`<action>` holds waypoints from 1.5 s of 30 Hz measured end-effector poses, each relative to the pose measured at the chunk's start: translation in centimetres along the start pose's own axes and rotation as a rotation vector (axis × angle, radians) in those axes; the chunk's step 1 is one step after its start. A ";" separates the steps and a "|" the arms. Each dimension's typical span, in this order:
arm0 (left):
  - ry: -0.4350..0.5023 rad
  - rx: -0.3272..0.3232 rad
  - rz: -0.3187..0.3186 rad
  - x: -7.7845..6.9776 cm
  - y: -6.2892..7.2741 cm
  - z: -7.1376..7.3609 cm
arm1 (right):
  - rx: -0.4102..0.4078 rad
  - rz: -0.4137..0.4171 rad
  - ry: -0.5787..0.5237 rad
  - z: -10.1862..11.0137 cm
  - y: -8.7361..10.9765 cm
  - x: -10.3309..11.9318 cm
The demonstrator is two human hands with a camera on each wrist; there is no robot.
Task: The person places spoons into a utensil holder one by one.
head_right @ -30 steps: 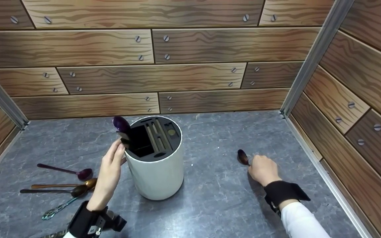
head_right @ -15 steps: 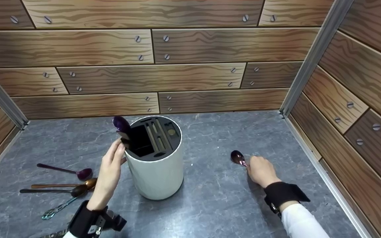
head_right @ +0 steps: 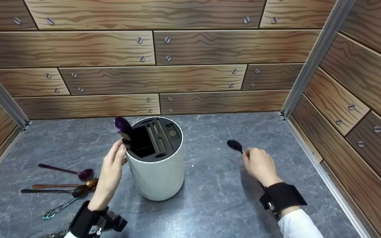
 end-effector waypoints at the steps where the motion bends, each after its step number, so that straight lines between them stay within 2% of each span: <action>1: 0.001 0.000 0.002 0.0 0.0 0.0 | -0.032 0.017 -0.017 0.3 0.2 0.5; 8: 0.000 -0.001 -0.003 0.1 0.0 0.2 | -0.253 0.053 -0.199 2.2 1.7 4.7; 15: -0.002 0.007 -0.010 0.2 0.0 0.3 | -0.454 0.066 -0.446 2.1 4.2 8.6; 21: 0.008 0.007 -0.018 0.3 0.1 0.1 | -0.575 0.181 -0.685 2.4 6.1 10.8; 23: 0.018 0.010 -0.022 0.3 0.1 0.1 | -0.607 0.232 -0.734 2.6 6.5 11.2; 27: 0.022 0.008 -0.028 0.3 0.2 0.0 | -0.640 0.299 -0.801 3.1 7.2 12.1; 37: -0.001 0.008 -0.025 0.1 -0.1 0.2 | -0.677 0.353 -0.923 3.6 9.0 13.5; 41: 0.002 0.005 -0.020 0.1 -0.1 0.2 | -0.691 0.405 -1.073 4.0 9.5 13.5; 45: 0.012 0.009 -0.011 0.2 0.0 0.1 | -0.679 0.489 -1.281 4.5 10.3 13.8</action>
Point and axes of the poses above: each hand's wrist, its own y-axis away from the middle knuckle, its own z-axis out of the back of the hand, x = y × z, the point moved 1 cm from there along -y, towards the middle knuckle, and after that the axes turned 11 degrees about -z, right-handed, at the moved point
